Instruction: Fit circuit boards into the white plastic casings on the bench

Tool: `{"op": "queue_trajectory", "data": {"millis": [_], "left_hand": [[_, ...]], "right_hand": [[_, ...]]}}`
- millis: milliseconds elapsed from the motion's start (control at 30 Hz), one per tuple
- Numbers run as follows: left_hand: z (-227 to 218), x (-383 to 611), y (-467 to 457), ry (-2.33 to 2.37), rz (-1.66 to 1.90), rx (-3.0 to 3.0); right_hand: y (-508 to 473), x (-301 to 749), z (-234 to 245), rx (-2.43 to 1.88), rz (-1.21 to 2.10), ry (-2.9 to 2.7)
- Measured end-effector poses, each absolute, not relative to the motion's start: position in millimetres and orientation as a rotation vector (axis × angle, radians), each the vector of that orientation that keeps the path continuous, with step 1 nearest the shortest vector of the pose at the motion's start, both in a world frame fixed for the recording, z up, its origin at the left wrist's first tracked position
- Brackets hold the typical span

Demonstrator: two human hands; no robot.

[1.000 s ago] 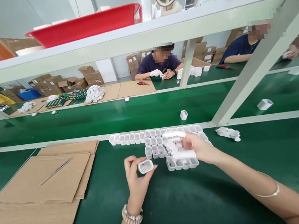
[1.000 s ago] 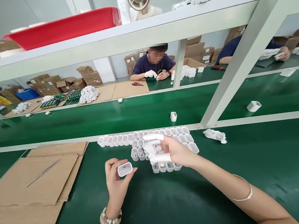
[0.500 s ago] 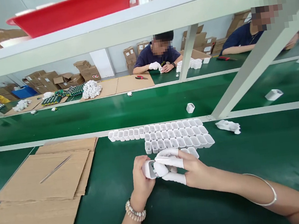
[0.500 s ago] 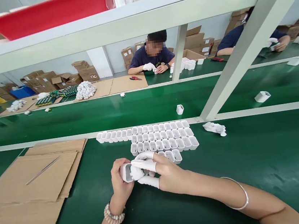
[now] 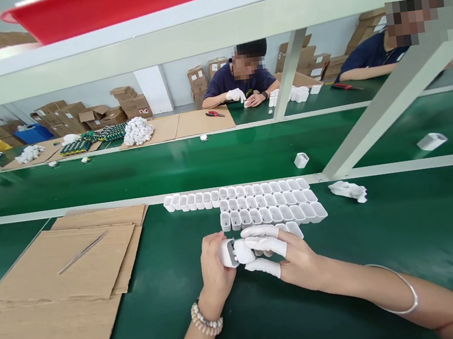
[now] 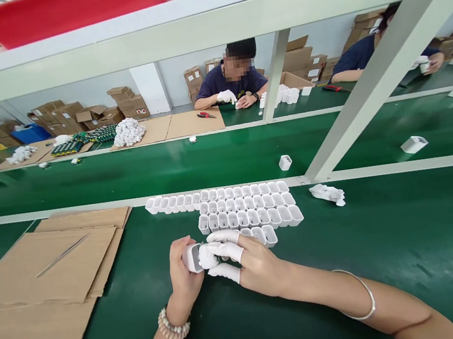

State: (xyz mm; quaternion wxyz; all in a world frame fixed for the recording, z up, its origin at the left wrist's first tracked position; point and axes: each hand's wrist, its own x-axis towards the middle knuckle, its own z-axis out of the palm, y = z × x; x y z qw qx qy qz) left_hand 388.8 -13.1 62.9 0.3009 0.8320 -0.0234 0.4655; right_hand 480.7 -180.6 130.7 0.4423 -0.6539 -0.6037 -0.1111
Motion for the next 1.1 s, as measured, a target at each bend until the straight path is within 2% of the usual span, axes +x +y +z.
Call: {"op": "queue_trajectory", "data": {"millis": [833, 1100], "left_hand": [[58, 386, -13, -0.016, 1.178, 2.271], [57, 387, -15, 0.048, 1.19, 2.18]], "right_hand": [[-177, 478, 127, -1.714, -0.54, -1.596], [-176, 472, 115, -1.846, -0.415, -1.678]]}}
